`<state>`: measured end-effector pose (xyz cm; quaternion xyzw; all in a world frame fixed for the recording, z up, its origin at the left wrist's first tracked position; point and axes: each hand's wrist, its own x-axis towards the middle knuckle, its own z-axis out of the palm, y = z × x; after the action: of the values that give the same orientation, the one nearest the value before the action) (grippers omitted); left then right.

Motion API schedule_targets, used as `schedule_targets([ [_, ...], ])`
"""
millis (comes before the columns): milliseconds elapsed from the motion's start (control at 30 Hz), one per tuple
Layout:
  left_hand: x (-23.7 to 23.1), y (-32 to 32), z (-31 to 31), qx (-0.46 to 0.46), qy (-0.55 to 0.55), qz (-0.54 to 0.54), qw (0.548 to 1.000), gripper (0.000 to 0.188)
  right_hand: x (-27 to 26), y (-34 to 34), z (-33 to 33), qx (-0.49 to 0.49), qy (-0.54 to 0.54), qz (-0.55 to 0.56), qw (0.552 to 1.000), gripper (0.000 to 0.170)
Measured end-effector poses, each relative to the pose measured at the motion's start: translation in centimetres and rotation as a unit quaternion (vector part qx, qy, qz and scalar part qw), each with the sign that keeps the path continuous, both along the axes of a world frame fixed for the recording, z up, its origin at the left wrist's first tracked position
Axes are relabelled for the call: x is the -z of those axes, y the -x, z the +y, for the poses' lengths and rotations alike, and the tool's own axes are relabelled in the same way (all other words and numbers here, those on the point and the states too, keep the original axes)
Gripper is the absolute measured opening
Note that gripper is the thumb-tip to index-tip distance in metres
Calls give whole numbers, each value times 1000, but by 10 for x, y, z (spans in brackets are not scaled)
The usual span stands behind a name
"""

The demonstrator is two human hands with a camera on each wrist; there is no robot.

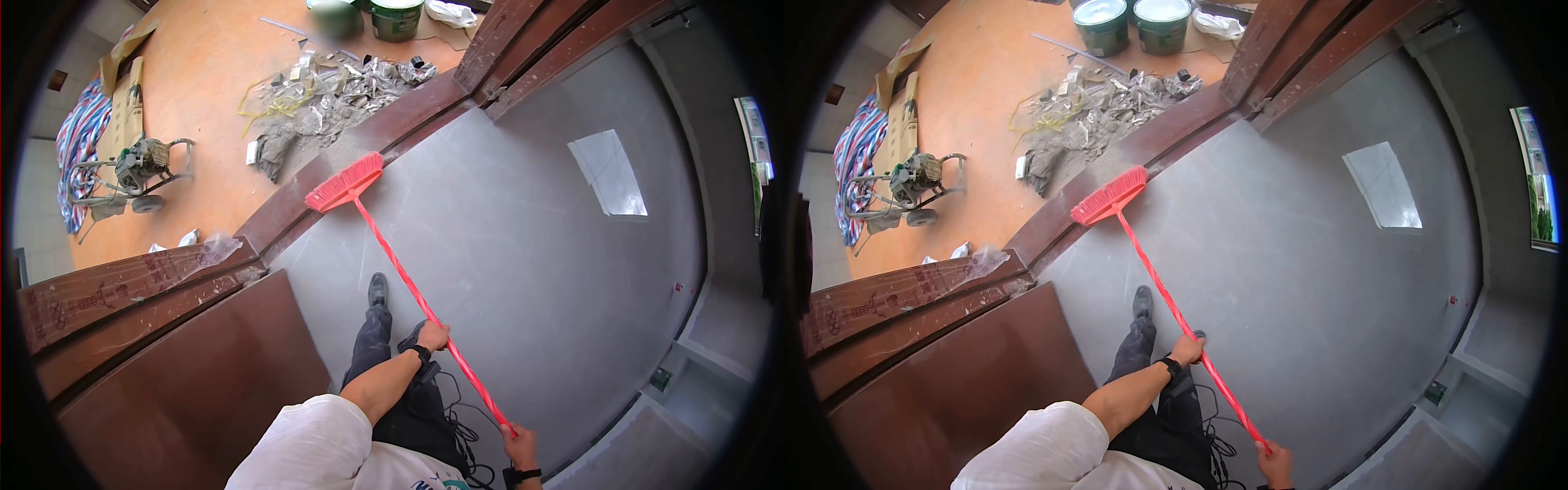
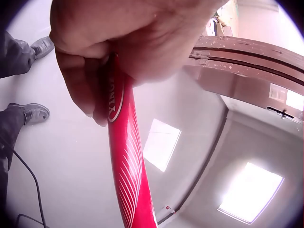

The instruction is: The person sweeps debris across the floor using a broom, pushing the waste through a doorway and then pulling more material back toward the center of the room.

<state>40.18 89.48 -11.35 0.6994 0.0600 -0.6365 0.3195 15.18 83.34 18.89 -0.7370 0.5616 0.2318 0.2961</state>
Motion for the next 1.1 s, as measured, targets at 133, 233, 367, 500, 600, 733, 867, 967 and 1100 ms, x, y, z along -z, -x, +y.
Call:
schedule_targets([
  [133,-9,-40,-2,-22,-6,38,999,38,2,-37,6,-40,4,31,999,33],
  [233,7,-60,-5,-2,-5,-83,997,38,-8,-83,9,-48,26,33,998,32],
  [367,38,-116,-10,-30,19,-89,995,37,-3,-131,-6,-62,28,-4,998,33],
  [500,-32,-154,-34,-59,30,-43,997,36,-19,-151,-34,-45,10,-8,999,35],
  [600,-48,-157,-44,-75,42,-29,996,34,-35,-155,-45,-49,5,-2,999,36],
  [733,-61,-185,-46,-101,44,-35,993,29,-55,-188,-46,-64,-10,-9,998,36],
  [867,-59,-241,-41,-125,51,-83,987,26,-47,-220,-29,-88,-29,-61,994,33],
  [967,-67,-297,-34,-158,67,-112,979,26,-37,-251,-22,-115,-14,-130,985,29],
  [1100,-106,-303,-35,-187,93,-143,967,28,-55,-255,-37,-103,-53,-171,978,26],
])
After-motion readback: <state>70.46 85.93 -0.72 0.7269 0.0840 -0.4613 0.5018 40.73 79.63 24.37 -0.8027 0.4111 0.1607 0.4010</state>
